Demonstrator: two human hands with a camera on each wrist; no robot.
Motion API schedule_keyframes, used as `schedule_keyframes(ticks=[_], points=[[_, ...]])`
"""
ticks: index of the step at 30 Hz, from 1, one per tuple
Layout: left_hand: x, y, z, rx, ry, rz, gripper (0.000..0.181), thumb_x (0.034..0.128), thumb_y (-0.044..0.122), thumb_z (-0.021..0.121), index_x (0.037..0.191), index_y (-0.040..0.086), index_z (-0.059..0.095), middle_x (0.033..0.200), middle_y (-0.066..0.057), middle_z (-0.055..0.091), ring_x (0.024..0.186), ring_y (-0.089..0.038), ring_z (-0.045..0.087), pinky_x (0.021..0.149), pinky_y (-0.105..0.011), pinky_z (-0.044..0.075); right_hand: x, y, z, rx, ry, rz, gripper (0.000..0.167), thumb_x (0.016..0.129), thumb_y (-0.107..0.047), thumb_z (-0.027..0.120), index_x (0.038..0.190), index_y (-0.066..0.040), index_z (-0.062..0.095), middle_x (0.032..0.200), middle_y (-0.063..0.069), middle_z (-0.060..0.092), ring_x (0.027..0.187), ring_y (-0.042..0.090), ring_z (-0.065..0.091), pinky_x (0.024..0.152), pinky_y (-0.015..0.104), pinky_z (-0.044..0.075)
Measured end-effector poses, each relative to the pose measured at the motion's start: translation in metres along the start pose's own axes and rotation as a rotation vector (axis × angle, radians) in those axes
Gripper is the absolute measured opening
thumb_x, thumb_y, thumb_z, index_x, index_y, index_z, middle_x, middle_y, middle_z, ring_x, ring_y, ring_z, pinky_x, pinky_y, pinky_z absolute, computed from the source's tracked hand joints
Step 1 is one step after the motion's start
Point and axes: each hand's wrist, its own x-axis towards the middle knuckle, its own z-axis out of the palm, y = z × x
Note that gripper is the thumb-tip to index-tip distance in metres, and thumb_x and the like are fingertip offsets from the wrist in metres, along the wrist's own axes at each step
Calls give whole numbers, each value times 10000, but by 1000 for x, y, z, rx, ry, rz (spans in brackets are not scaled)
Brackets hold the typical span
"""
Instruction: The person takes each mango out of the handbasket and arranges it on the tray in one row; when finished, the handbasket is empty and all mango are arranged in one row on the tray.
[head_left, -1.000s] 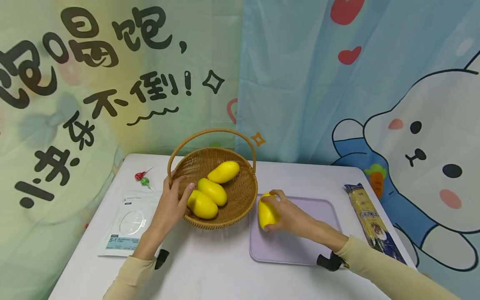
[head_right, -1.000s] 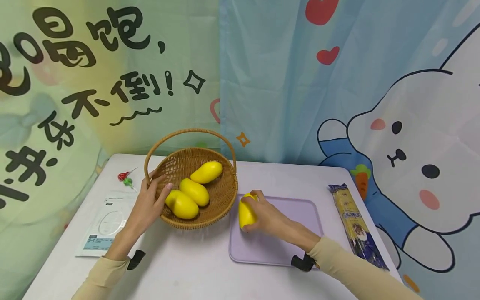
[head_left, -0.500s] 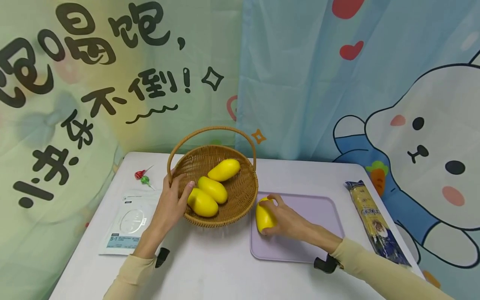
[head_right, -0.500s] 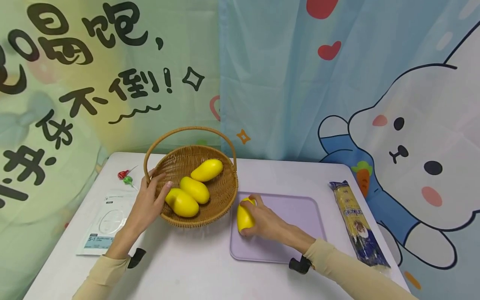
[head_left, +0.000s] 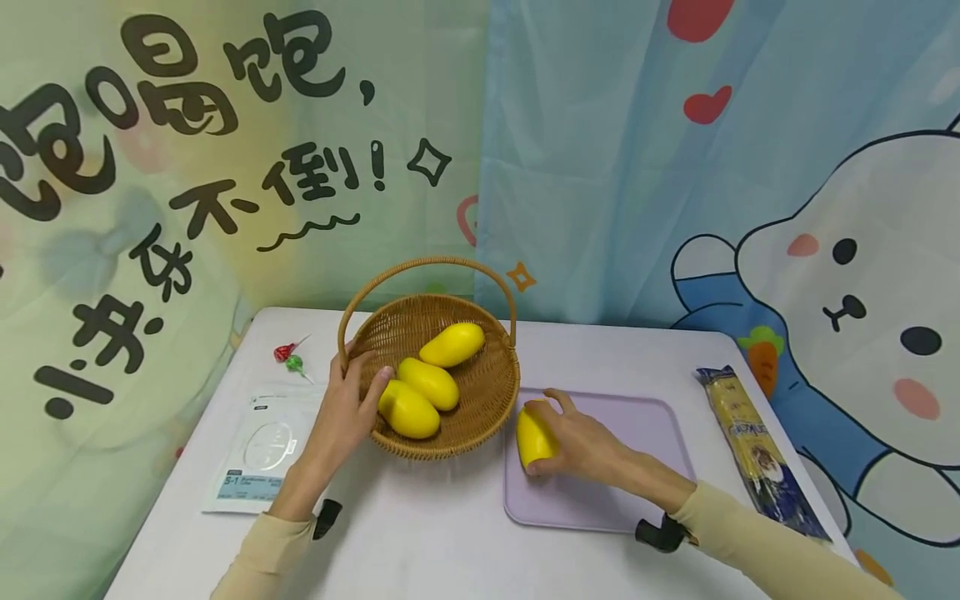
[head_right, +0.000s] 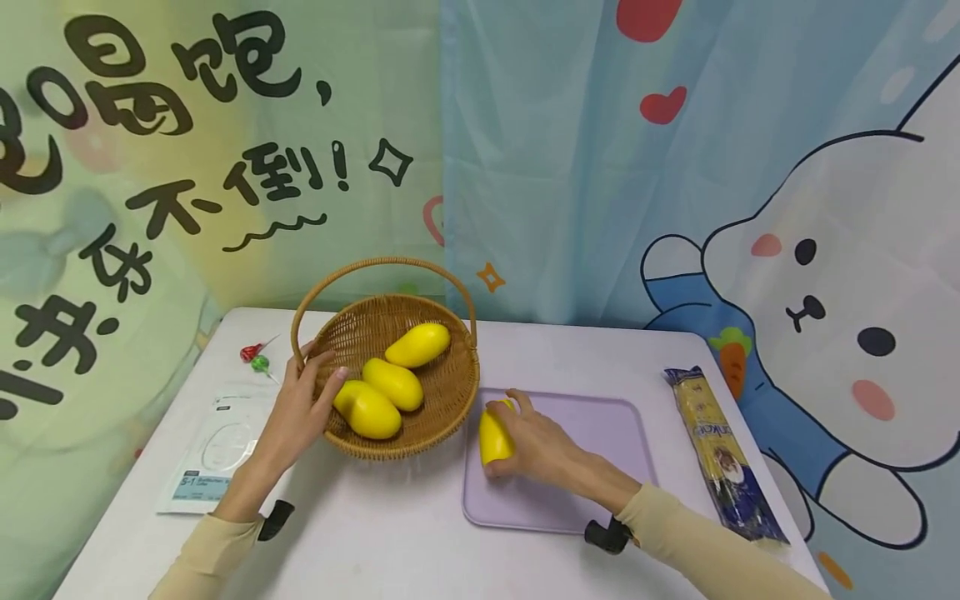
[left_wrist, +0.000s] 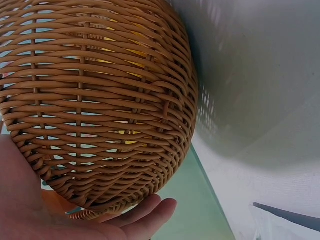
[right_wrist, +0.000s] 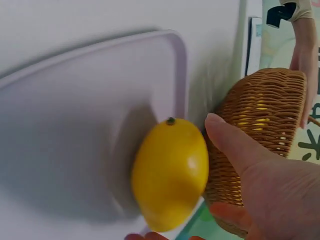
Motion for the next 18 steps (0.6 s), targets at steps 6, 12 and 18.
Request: schedule_keyframes(ticks=[6, 12, 18], points=[[-1, -1, 1, 0, 4, -2, 659, 1054, 530, 441, 1494, 39, 438, 1662, -223, 133, 1437, -451, 382, 1141, -637, 354, -5, -16, -25, -86, 18, 52, 835, 819, -375, 856, 1517, -179, 442, 1563, 181, 387, 1200, 376, 607, 849, 578, 571], [-1, 1, 1, 0, 5, 3, 660, 1057, 521, 441, 1499, 31, 432, 1662, -222, 142, 1446, -447, 372, 1151, -634, 341, -7, -39, -65, -186, 44, -9, 726, 842, -343, 840, 1467, -156, 521, 1491, 148, 498, 1193, 358, 633, 872, 594, 561], [0, 0, 0, 2, 0, 10, 663, 1057, 522, 439, 1502, 30, 428, 1662, -224, 142, 1435, -447, 388, 1138, -635, 357, 1, -66, -95, -203, 72, -163, 675, 866, -320, 824, 1452, -152, 534, 1456, 117, 529, 1123, 290, 660, 826, 472, 600]])
